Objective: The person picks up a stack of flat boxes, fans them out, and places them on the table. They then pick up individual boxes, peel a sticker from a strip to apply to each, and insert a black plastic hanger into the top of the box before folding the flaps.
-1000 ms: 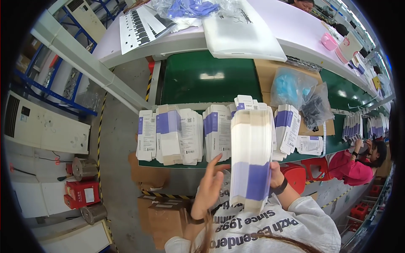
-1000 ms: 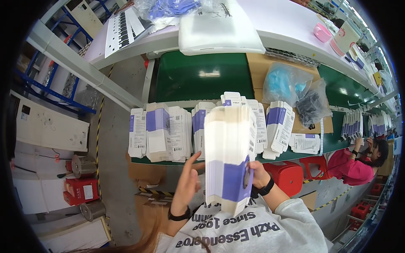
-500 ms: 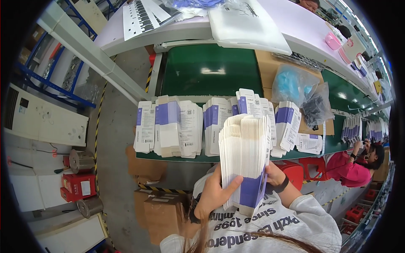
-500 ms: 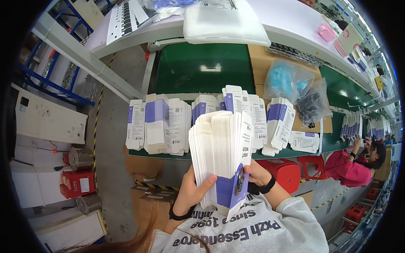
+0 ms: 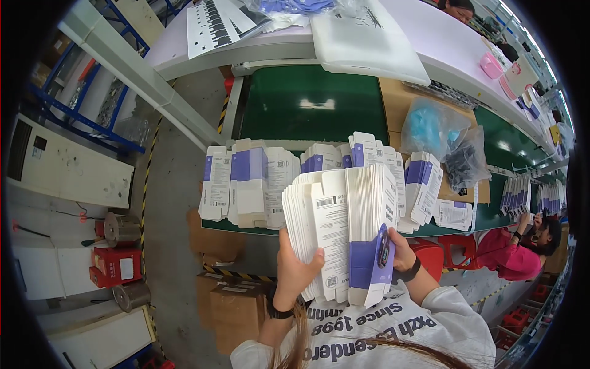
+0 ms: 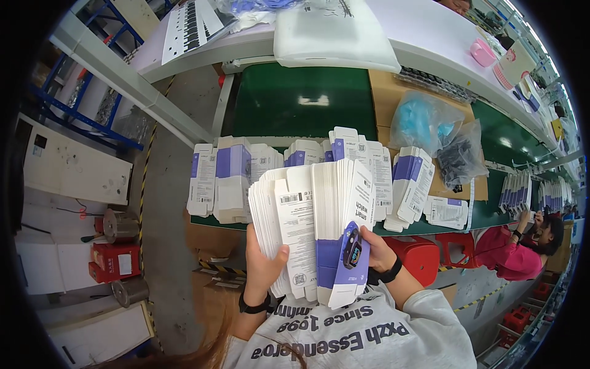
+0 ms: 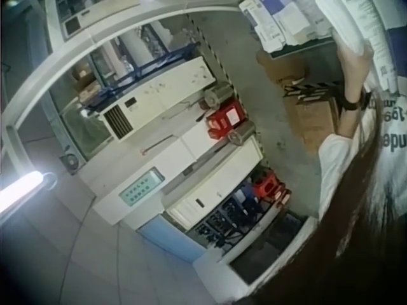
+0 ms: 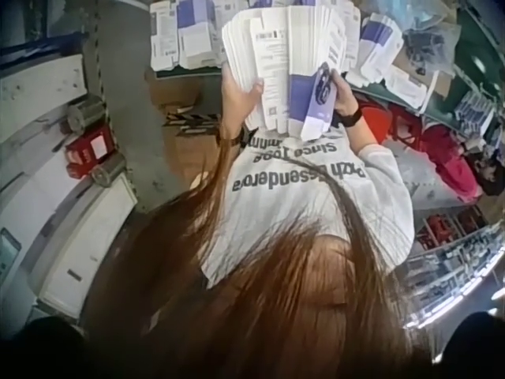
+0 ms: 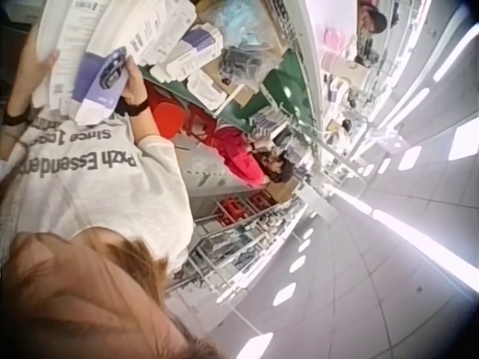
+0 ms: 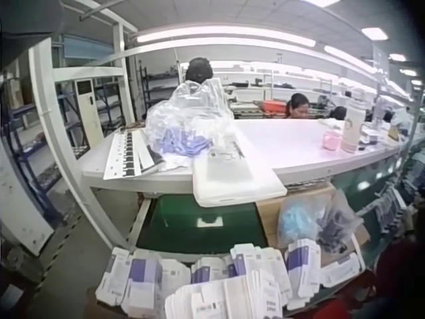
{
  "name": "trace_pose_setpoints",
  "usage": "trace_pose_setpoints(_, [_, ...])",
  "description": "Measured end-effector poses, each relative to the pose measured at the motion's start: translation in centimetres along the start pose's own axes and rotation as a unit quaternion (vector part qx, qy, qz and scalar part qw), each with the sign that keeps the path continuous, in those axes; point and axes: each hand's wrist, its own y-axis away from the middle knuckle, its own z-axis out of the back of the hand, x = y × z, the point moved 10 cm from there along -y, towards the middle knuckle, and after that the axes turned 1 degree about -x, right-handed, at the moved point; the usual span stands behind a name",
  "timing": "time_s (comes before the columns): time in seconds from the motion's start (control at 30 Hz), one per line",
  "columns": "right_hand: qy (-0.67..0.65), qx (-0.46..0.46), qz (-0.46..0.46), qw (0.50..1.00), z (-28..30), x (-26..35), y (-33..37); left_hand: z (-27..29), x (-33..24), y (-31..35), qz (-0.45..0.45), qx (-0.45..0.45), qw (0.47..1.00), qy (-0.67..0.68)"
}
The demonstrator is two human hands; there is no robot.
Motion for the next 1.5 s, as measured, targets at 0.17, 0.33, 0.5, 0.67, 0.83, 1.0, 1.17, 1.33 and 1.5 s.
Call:
trace_pose_setpoints(0.17, [0.029, -0.001, 0.051, 0.998, -0.5, 2.3, 1.5, 1.1, 4.2, -0.2, 0.010, 0.000, 0.984, 0.179])
trace_pose_setpoints(0.33, [0.286, -0.105, 0.271, 0.913, -5.3, 10.1, 5.3, 2.2, 7.0, -0.7, 0.029, 0.008, 0.980, 0.198])
trace_pose_setpoints(0.5, [0.633, 0.192, 0.460, 0.592, -22.7, 9.9, 5.3, 0.5, 8.7, -1.0, 0.038, 0.019, 0.982, 0.183])
trace_pose_setpoints(0.67, [0.843, 0.221, 0.410, 0.271, -24.6, 4.1, 4.4, -1.5, 6.8, -1.6, 0.003, 0.039, 0.975, 0.217])
trace_pose_setpoints(0.83, [0.853, 0.221, 0.421, 0.215, -24.1, 3.3, 4.0, -1.5, 6.5, -1.6, 0.001, 0.040, 0.972, 0.233])
trace_pose_setpoints(1.0, [0.868, 0.168, 0.447, 0.138, -25.1, 5.0, 5.4, -1.0, 6.5, -1.4, -0.008, 0.029, 0.965, 0.259])
trace_pose_setpoints(1.17, [0.873, 0.077, 0.478, 0.059, -27.0, 6.0, 6.3, -0.2, 4.3, -0.8, -0.018, -0.091, 0.980, 0.177])
trace_pose_setpoints(1.33, [0.926, -0.026, 0.374, 0.046, -29.0, 4.2, 1.6, -0.7, 2.8, 0.0, -0.068, -0.211, 0.971, 0.092])
trace_pose_setpoints(1.5, [0.933, -0.112, 0.337, 0.055, -26.0, 1.6, -3.5, -2.1, 2.2, 0.5, -0.122, -0.263, 0.938, 0.193])
